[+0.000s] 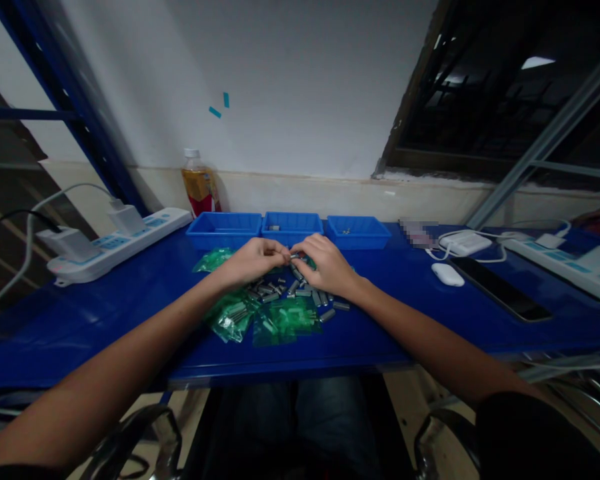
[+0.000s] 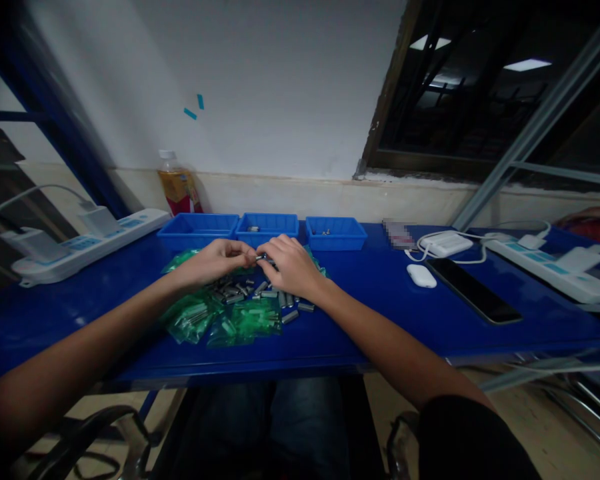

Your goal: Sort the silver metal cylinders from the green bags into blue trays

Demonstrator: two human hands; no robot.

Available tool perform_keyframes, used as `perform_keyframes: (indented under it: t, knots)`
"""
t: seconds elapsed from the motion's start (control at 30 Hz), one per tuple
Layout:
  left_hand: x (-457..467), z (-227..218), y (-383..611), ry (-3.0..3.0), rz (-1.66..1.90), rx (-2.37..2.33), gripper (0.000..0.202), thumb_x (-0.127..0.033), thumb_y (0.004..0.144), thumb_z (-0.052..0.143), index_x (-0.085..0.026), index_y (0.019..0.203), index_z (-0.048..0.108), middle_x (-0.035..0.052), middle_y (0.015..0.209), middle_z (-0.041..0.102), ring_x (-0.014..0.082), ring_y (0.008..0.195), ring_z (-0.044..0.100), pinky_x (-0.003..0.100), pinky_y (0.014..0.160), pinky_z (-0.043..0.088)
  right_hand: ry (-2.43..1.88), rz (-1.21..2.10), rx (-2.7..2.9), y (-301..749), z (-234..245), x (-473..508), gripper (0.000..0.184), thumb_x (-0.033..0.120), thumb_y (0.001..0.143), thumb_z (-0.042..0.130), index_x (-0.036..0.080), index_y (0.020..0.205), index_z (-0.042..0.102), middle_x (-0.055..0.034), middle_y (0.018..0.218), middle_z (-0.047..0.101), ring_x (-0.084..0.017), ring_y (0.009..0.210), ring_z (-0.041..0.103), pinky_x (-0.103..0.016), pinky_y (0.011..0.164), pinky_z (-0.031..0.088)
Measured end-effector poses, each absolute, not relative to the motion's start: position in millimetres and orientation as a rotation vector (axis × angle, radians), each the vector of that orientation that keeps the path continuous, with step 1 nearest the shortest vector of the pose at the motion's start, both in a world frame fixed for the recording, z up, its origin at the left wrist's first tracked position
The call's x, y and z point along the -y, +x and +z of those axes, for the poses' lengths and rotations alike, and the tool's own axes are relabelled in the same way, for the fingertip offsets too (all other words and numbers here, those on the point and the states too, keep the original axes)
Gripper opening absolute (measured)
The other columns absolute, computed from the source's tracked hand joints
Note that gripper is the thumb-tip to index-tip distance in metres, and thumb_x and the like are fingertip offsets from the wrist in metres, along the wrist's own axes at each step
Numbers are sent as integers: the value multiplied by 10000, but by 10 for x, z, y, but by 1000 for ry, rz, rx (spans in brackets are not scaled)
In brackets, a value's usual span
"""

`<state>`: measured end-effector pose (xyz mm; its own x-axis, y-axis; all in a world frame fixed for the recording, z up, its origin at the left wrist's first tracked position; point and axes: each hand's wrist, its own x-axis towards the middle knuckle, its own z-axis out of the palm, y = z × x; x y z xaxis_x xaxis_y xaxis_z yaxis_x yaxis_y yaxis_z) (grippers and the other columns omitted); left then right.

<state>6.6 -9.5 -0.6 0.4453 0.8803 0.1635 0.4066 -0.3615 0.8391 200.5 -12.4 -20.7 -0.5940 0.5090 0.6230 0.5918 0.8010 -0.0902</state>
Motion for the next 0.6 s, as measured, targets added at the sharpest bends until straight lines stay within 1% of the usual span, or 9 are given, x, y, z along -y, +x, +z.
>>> perform_keyframes:
  t: [0.07, 0.13, 0.23, 0.3, 0.43, 0.6]
  knots:
    - [92, 9, 62, 1939, 832, -1065, 173, -286, 716, 548, -143, 702, 644, 31, 733, 672, 140, 684, 595, 259, 707, 453, -802, -197, 2323, 1999, -198, 135, 134, 241, 892, 486, 176, 946, 589, -66, 861, 609, -211, 863, 503, -346, 761, 376]
    - [87, 31, 43, 1967, 814, -1059, 189, -291, 733, 533, -148, 713, 657, 33, 753, 682, 143, 704, 603, 264, 721, 458, -797, -225, 2310, 2001, -185, 133, 152, 256, 907, 471, 166, 926, 593, -68, 852, 612, -206, 846, 504, -339, 756, 378]
    - [75, 61, -12, 2138, 659, -1064, 248, -324, 761, 536, -152, 841, 695, 44, 829, 707, 162, 756, 625, 263, 722, 460, -853, -260, 2235, 2060, -164, 65, 206, 290, 926, 448, 165, 863, 598, -69, 833, 619, -203, 824, 510, -332, 759, 378]
    - [71, 65, -48, 2300, 501, -1091, 273, -341, 747, 575, -159, 900, 709, 41, 819, 713, 163, 720, 629, 246, 672, 452, -948, -292, 2130, 2166, -158, -43, 236, 306, 930, 439, 167, 827, 599, -68, 811, 615, -204, 814, 514, -332, 765, 379]
    - [68, 33, -79, 2479, 286, -1105, 196, -292, 709, 616, -195, 835, 732, 10, 712, 704, 142, 605, 614, 213, 563, 407, -1213, -363, 1881, 2506, -208, -339, 217, 312, 895, 482, 168, 792, 606, -73, 797, 611, -216, 816, 521, -339, 783, 380]
    - [39, -33, -75, 2545, 328, -1167, 161, -229, 706, 569, -202, 759, 719, 11, 714, 707, 143, 616, 619, 210, 559, 393, -1478, -369, 1729, 2792, -329, -557, 233, 348, 855, 521, 171, 754, 634, -96, 809, 632, -252, 847, 514, -382, 796, 379]
